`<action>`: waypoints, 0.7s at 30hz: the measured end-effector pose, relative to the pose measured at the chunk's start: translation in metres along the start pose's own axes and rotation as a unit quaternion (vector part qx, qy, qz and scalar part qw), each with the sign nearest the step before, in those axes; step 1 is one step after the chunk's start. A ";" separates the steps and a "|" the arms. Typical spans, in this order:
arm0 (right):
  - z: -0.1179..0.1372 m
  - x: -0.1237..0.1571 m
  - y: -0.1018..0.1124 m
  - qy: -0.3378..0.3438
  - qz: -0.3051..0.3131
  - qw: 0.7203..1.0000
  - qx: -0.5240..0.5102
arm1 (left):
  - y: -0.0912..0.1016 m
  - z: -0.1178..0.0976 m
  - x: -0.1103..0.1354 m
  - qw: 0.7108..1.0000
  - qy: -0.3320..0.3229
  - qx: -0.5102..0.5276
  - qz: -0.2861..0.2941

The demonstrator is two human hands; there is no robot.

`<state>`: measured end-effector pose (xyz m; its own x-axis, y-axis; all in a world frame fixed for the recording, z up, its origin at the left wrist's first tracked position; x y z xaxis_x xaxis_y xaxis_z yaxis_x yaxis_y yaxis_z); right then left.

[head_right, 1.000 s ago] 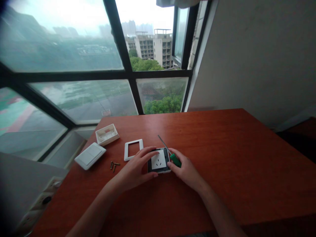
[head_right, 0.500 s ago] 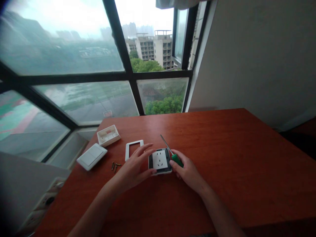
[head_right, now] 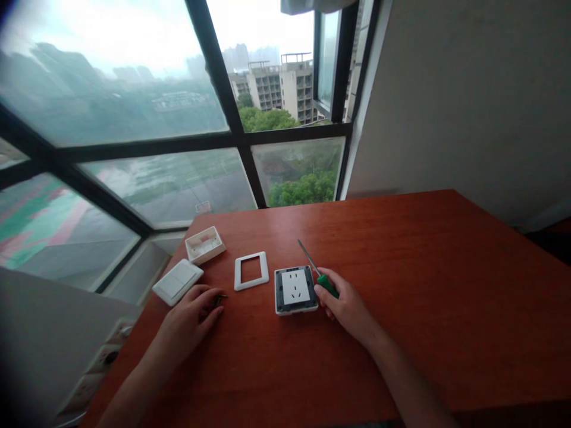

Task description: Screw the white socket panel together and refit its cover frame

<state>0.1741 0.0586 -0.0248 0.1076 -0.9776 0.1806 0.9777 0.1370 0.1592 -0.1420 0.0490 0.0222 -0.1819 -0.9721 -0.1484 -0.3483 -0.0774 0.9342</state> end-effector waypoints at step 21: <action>0.002 0.000 0.000 0.005 0.003 1.000 -0.006 | -0.005 -0.022 -0.001 1.000 0.016 -0.015 0.010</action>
<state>0.1738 0.0585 -0.0231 0.1141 -0.9784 0.1726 0.9794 0.1400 0.1459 -0.1199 0.0453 0.0245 -0.1598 -0.9799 -0.1196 -0.3173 -0.0638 0.9462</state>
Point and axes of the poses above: each hand's wrist, its own x-axis away from the middle knuckle, its own y-axis out of the back of the hand, z = x × y, the point moved 8 cm from there along -x, towards the middle knuckle, and after that the axes turned 3 degrees about -z, right-handed, at the moved point
